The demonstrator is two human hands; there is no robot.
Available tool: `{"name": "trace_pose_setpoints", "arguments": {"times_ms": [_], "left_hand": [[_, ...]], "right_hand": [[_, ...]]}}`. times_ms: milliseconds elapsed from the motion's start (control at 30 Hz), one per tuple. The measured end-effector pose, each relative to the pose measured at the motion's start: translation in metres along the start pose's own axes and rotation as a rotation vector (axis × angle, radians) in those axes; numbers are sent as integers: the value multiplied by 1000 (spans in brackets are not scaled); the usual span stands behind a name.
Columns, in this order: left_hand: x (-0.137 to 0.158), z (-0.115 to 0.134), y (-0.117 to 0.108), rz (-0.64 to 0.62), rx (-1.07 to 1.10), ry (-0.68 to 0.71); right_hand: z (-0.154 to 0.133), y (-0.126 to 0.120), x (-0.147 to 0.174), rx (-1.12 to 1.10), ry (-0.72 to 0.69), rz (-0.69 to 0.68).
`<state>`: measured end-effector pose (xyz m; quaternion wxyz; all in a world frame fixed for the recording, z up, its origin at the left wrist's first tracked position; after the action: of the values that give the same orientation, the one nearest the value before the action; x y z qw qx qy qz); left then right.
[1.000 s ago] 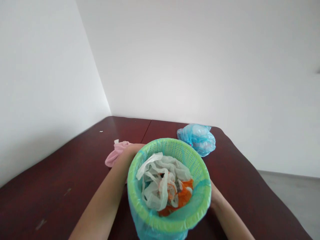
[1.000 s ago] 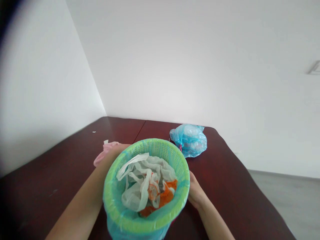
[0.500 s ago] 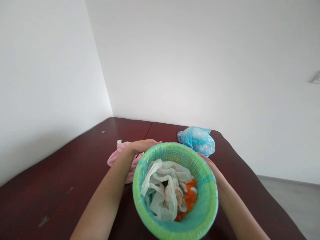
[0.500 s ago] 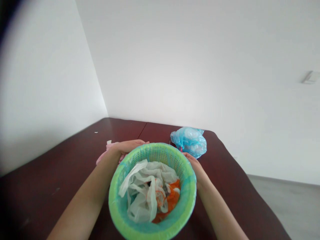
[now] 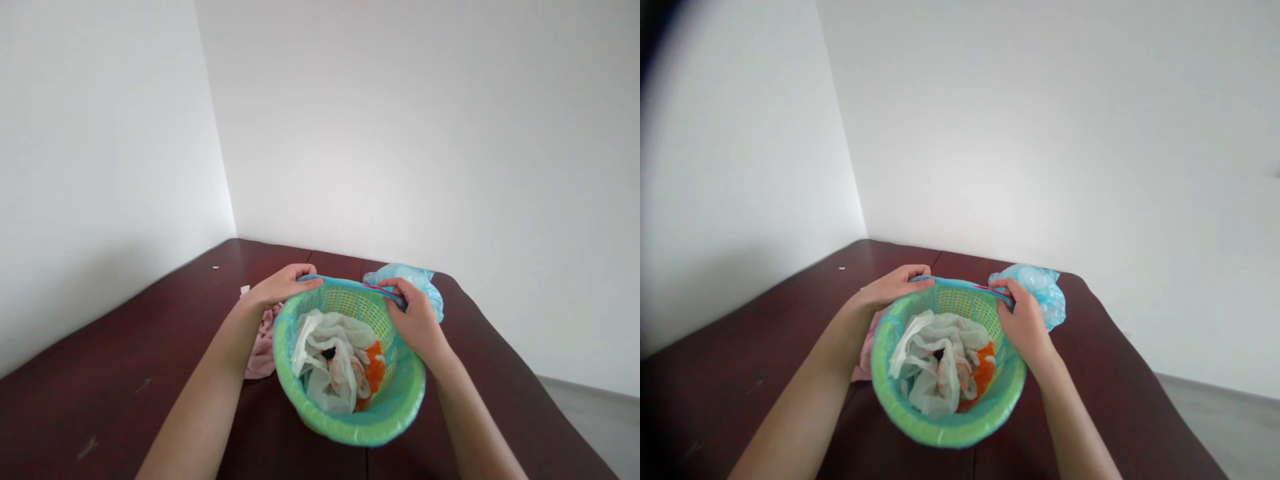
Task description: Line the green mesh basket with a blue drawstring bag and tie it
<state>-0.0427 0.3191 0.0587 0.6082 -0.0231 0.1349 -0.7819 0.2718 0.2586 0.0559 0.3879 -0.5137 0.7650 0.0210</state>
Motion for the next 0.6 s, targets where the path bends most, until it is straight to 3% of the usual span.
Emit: {"name": "trace_pose_setpoints", "arguments": {"times_ms": [100, 200, 267, 400, 600], "left_hand": [[-3, 2, -16, 47, -196, 99], [-11, 3, -35, 240, -380, 198], [-13, 2, -44, 317, -432, 188], [-9, 0, -61, 288, -377, 53], [-5, -24, -104, 196, -133, -103]], "right_hand": [[-6, -4, -1, 91, -37, -21], [-16, -9, 0, 181, -60, -96], [-21, -13, 5, 214, -48, -182], [-25, -31, 19, 248, -28, -271], [-35, -41, 15, 341, -95, -116]]}}
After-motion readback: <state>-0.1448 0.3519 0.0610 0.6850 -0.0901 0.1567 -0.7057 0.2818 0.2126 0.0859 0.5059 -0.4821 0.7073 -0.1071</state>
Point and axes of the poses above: each hand's wrist, its own x-axis away from the middle knuckle, its own y-axis out of the palm, z = x × y, the point moved 5 cm from there along -x, towards the middle knuckle, and after that the axes turned 13 degrees about z, right-handed, at the moved point
